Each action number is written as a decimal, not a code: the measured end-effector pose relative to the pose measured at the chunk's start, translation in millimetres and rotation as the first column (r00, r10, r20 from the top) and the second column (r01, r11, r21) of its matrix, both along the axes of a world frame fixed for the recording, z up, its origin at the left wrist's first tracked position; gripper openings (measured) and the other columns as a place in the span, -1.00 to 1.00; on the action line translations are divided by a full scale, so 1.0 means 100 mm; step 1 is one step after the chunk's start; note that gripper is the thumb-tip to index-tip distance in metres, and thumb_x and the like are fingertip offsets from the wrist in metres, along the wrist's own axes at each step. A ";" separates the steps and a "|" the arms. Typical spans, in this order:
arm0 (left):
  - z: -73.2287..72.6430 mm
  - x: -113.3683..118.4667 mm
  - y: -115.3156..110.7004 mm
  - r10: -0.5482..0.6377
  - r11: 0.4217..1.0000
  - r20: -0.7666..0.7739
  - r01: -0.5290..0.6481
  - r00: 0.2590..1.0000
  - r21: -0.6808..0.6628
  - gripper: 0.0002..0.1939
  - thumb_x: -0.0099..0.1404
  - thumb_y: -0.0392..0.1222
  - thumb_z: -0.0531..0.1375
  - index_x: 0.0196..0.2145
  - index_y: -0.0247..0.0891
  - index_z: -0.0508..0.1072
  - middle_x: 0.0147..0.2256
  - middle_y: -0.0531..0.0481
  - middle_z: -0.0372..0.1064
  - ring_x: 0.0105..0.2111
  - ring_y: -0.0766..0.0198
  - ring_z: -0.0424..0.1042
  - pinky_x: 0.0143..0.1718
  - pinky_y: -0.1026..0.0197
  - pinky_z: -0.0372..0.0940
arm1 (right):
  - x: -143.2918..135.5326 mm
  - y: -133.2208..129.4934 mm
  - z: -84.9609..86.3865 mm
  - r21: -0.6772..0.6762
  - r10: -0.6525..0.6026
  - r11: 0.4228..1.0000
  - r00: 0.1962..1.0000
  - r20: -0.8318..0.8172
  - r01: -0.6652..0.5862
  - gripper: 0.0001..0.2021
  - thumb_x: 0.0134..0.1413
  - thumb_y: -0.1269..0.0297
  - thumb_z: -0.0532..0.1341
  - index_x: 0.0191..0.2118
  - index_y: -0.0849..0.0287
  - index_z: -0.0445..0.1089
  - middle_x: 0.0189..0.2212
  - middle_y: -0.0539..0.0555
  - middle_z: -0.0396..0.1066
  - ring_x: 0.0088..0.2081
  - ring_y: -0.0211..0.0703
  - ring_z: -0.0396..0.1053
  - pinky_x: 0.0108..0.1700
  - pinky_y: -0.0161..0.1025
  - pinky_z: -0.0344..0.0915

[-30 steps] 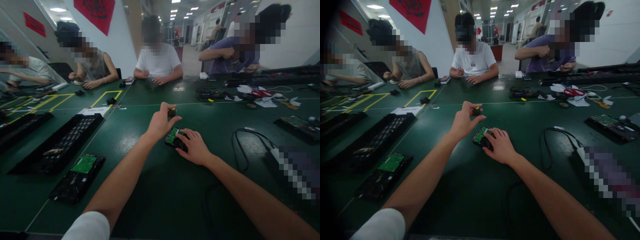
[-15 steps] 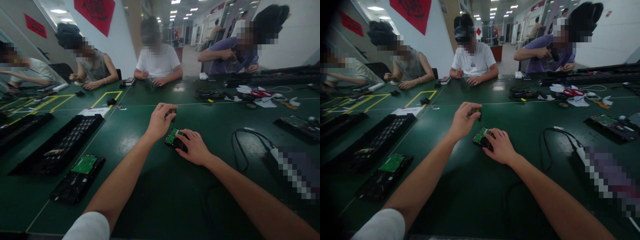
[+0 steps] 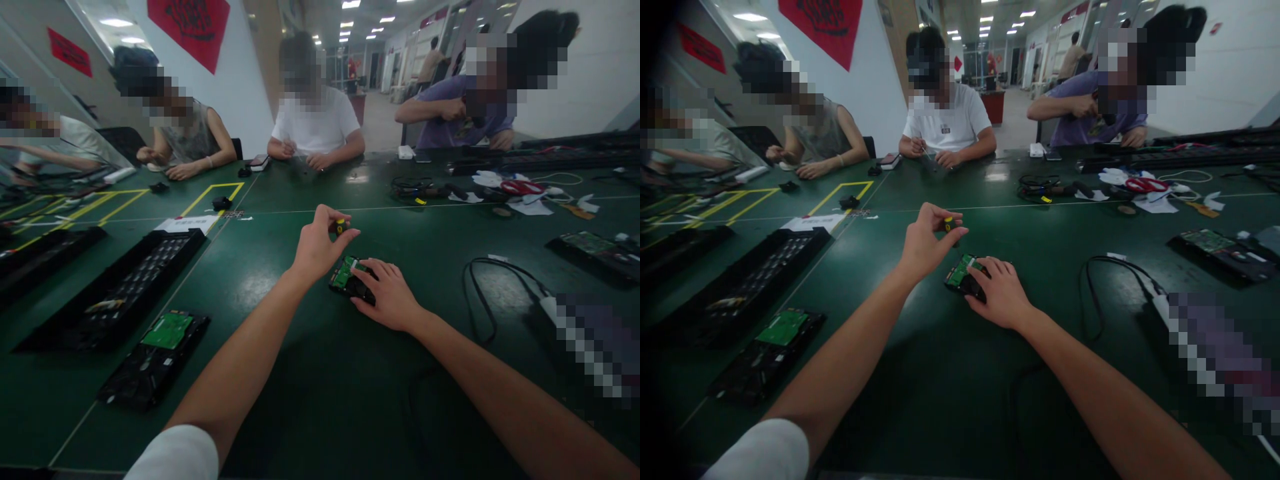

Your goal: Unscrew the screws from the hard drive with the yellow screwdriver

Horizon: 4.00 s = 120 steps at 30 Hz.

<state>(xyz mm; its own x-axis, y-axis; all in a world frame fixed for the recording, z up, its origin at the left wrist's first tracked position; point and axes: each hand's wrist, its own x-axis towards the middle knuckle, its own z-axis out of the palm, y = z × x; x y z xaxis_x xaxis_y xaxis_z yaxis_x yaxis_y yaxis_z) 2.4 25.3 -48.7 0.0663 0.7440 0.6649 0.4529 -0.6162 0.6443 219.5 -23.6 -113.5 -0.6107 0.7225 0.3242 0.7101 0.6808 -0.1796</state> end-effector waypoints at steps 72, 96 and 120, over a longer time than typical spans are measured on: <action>0.07 -0.03 -0.02 0.068 0.992 -0.182 -0.047 0.981 0.115 -0.73 0.42 -0.29 0.30 0.05 -0.15 0.47 -0.07 -0.03 0.56 -0.13 0.22 0.57 -0.03 0.11 0.47 | 0.00 0.01 -0.04 -0.002 0.003 1.000 1.000 -0.020 -0.003 -0.41 0.30 -0.04 0.24 0.34 0.11 0.35 0.33 0.33 0.26 0.36 0.37 0.16 0.33 0.34 0.11; 0.08 -0.03 -0.02 0.092 0.988 -0.197 -0.066 0.976 0.138 -0.73 0.43 -0.36 0.25 0.06 -0.16 0.48 -0.04 -0.06 0.52 -0.08 0.20 0.54 0.01 0.09 0.45 | 0.00 0.01 -0.04 0.003 0.009 1.000 1.000 -0.020 -0.009 -0.42 0.32 -0.04 0.22 0.35 0.08 0.33 0.33 0.31 0.25 0.36 0.34 0.17 0.32 0.34 0.12; 0.08 -0.04 -0.02 0.099 0.989 -0.195 -0.074 0.976 0.132 -0.73 0.45 -0.36 0.21 0.06 -0.15 0.47 -0.02 -0.07 0.51 -0.06 0.19 0.54 0.02 0.08 0.45 | 0.00 0.01 -0.04 -0.001 0.005 1.000 1.000 0.005 -0.005 -0.40 0.32 -0.07 0.21 0.35 0.13 0.33 0.34 0.33 0.25 0.36 0.36 0.16 0.34 0.34 0.11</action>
